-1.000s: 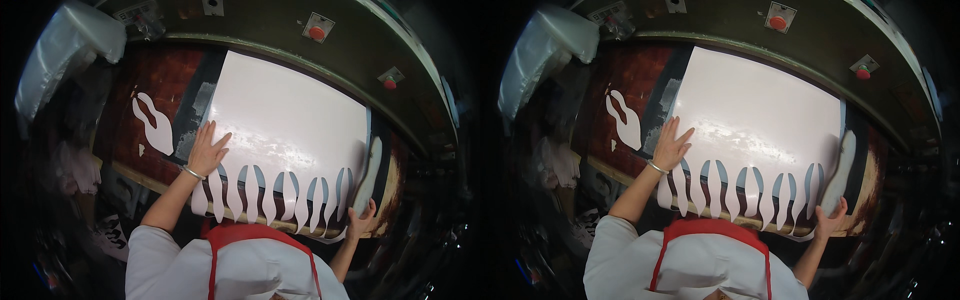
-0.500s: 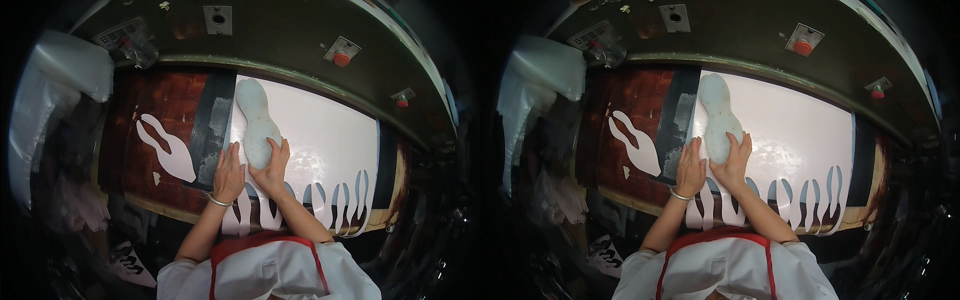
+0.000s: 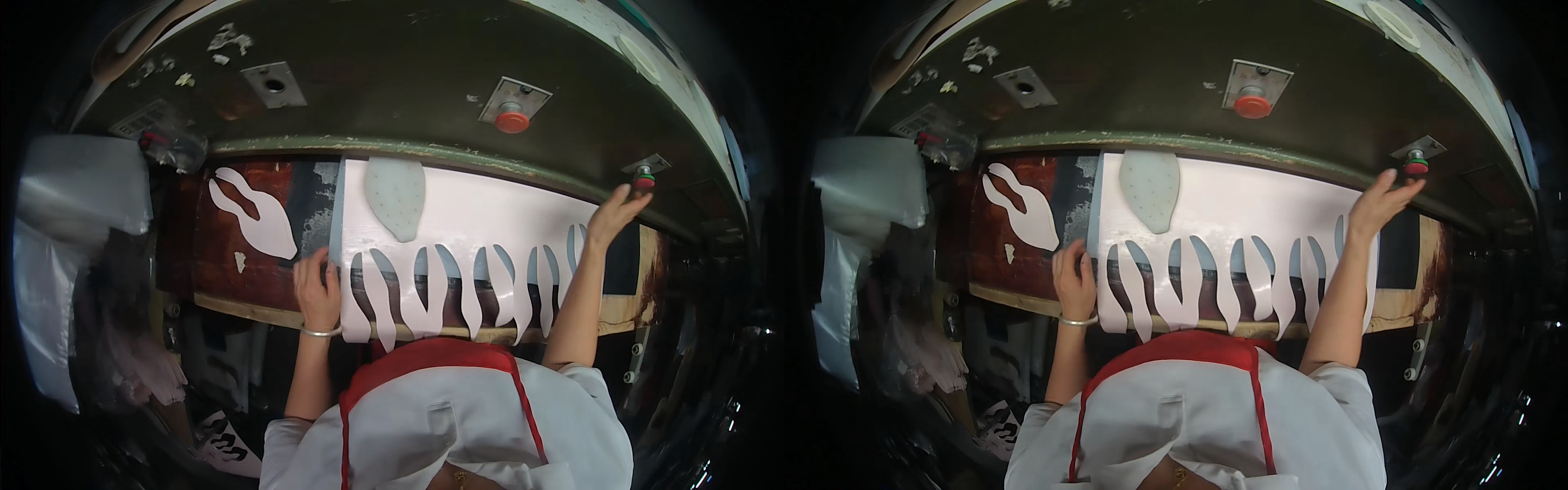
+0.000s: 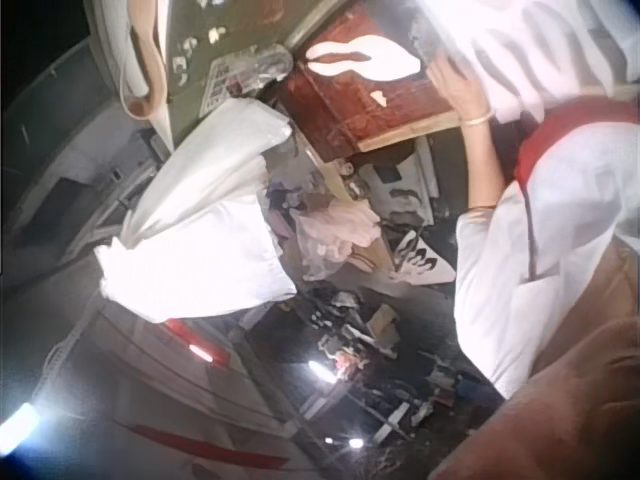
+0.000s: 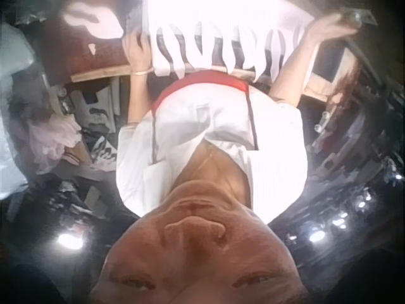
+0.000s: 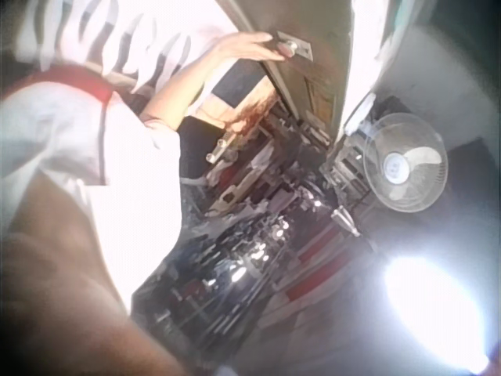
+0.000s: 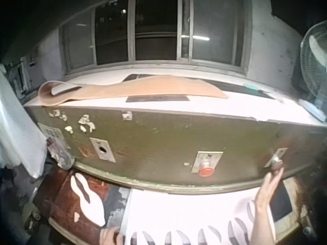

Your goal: The person places a sheet of white material on a cutting machine, aligns a shoe insole template, and presses a button to cut multiple insoles. They remove the cut pieces, stack them, and place them into a plastic bag.

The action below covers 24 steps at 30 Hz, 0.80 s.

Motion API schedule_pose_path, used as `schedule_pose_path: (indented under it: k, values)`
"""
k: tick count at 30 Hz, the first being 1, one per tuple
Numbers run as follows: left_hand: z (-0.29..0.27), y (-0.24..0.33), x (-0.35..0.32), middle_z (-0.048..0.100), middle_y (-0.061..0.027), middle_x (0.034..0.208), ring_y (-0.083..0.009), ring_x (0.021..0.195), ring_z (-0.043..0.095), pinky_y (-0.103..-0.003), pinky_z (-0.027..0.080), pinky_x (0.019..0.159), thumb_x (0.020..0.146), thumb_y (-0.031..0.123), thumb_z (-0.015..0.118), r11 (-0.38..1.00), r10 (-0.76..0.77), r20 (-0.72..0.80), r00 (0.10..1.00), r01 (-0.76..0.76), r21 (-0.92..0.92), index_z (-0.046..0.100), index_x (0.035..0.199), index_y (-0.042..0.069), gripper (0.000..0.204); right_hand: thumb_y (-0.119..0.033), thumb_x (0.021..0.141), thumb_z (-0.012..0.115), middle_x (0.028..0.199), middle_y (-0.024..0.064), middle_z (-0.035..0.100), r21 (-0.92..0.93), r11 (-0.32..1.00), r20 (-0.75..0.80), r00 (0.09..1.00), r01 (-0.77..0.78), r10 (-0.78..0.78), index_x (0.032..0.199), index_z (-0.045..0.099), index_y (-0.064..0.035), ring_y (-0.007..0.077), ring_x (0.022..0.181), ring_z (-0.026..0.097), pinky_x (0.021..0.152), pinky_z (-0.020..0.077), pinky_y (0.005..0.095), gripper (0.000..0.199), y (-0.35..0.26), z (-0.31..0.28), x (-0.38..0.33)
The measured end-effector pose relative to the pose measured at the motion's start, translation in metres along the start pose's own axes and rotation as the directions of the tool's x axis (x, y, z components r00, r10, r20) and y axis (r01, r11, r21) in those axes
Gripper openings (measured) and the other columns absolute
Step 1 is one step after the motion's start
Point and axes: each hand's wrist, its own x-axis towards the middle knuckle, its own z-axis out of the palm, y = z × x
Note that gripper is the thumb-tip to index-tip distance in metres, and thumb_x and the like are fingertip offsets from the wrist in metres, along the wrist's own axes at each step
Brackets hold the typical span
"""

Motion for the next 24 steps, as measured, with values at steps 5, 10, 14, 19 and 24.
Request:
schedule_pose_path:
  k: [5,10,14,19,24]
  values:
    - [0.021,0.011,0.013,0.056,-0.0166,0.075,-0.0373,0.074,0.055,-0.046,0.043,0.065,0.09,0.024,0.059,0.971,-0.116,0.177,0.977,0.074,0.228,0.053,0.075,0.002,0.027,-0.047,0.096,0.041,0.144,0.0401,-0.001,-0.273,0.949,0.016,0.987,0.16,-0.162,0.142,-0.007,0.013,0.0489,0.137,0.006,0.113,0.0107,0.0481,0.09,0.003,0.026,0.059]
    - [0.042,0.001,0.053,0.056,-0.0185,0.068,-0.0408,0.065,0.056,-0.049,0.042,0.057,0.091,0.027,0.057,0.953,-0.224,0.109,0.968,0.194,0.234,0.05,0.073,0.003,0.031,-0.048,0.094,0.044,0.144,0.0404,-0.01,-0.215,0.951,0.066,0.975,0.22,-0.211,0.143,-0.012,0.0094,0.0498,0.138,-0.001,0.113,0.01,0.0499,0.094,-0.004,0.026,0.041]
    - [0.042,-0.007,0.051,0.057,-0.0169,0.062,-0.0392,0.059,0.057,-0.048,0.042,0.053,0.091,0.028,0.059,0.97,-0.188,0.066,0.98,0.174,0.169,0.053,0.074,0.005,0.029,-0.036,0.092,0.054,0.15,0.0326,0.006,-0.167,0.957,0.078,0.971,0.238,-0.227,0.146,-0.001,0.0066,0.0421,0.14,0.013,0.113,0.0137,0.0458,0.088,0.042,-0.012,0.018]
    - [0.041,-0.013,0.035,0.059,-0.0166,0.061,-0.0385,0.057,0.058,-0.048,0.043,0.053,0.09,0.028,0.059,0.943,-0.299,0.098,0.949,0.278,0.186,0.057,0.076,0.006,0.026,-0.028,0.085,0.069,0.096,0.0197,0.068,-0.501,0.82,0.108,0.92,-0.277,0.377,0.113,0.06,0.0087,0.0271,0.089,0.065,0.082,0.0501,0.0364,0.047,0.139,-0.075,-0.003]
    - [0.039,-0.015,0.022,0.059,-0.021,0.066,-0.0422,0.063,0.057,-0.051,0.042,0.056,0.092,0.026,0.055,0.97,-0.225,0.029,0.974,0.221,0.101,0.056,0.078,0.005,0.026,-0.027,0.091,0.063,0.064,0.0001,0.058,0.067,0.901,0.353,0.855,-0.428,0.38,0.074,0.063,0.004,0.0088,0.059,0.05,0.056,0.0412,0.0255,0.036,0.197,-0.11,-0.001]
